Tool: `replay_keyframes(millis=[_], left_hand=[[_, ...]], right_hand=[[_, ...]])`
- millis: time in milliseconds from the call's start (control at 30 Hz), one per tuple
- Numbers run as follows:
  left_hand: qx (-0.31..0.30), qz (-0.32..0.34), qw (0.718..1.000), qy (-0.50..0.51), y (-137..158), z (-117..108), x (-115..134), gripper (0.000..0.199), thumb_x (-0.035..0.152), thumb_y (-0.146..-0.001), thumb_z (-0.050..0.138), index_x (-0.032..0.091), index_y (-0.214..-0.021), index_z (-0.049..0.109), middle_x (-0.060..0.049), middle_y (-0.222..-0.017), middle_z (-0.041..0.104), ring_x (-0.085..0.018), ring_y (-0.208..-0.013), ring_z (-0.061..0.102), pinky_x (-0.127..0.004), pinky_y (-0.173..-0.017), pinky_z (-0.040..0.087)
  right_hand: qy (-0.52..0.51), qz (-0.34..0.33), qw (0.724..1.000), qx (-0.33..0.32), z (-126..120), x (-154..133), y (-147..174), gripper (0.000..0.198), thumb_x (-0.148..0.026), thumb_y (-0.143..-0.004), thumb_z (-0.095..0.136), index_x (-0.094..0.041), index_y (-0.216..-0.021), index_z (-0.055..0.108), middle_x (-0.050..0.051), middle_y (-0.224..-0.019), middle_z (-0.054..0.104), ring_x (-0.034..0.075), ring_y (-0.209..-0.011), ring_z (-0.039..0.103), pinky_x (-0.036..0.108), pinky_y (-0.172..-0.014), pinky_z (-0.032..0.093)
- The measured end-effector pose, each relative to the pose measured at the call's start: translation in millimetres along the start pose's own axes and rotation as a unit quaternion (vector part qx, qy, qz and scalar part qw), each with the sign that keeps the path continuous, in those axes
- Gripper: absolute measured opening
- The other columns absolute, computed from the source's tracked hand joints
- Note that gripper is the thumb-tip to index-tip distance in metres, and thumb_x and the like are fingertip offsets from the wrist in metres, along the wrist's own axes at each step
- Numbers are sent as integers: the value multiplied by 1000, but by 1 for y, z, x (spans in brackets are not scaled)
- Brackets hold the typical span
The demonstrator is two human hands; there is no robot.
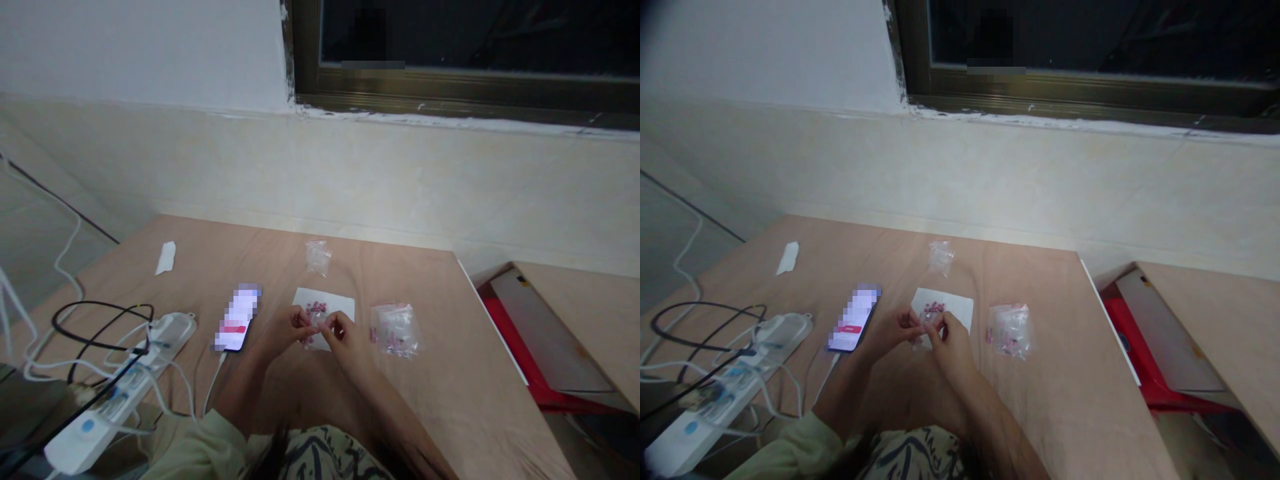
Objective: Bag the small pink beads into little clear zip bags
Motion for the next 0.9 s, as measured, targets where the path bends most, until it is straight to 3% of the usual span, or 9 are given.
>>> replay_keyframes(millis=[200,367,600,767,900], left_hand=[[-9,39,996,-84,0,5,1,19,27,-58,66,15,-57,51,4,-51,54,-10,-50,51,-19,-46,38],[-83,19,996,-11,13,8,5,13,26,-65,61,14,-70,58,-2,-70,62,-15,-68,57,-26,-63,44],[-62,6,998,-14,22,6,-10,18,29,-63,64,12,-68,58,-1,-64,60,-12,-60,54,-22,-56,41],[-87,16,996,-5,25,2,-5,14,27,-68,58,13,-68,59,-1,-65,60,-13,-64,54,-23,-60,40],[-8,39,996,-81,19,-3,5,13,26,-68,55,14,-64,56,1,-58,55,-11,-55,50,-21,-51,38]], right_hand=[[24,10,998,-62,11,3,-6,21,-31,-74,46,-17,-59,51,-1,-56,53,11,-53,46,21,-50,32],[23,31,998,-58,9,10,2,16,-22,-72,46,-17,-57,50,-1,-53,52,11,-53,46,21,-50,33],[-29,25,997,-69,14,8,14,15,-27,-70,50,-16,-59,50,-2,-55,51,10,-54,46,20,-49,34],[-90,33,991,-93,12,6,11,14,-23,-66,49,-16,-54,49,-3,-53,50,10,-53,44,21,-51,34],[-81,61,993,-62,7,6,7,12,-15,-61,45,-17,-50,46,-3,-49,46,10,-51,42,21,-51,33]])
Point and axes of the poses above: each hand's wrist, its own y-axis away from the middle knuckle, its own z-axis out of the palm, x = y × z, the point moved 2 cm from there along -y, towards the middle knuckle
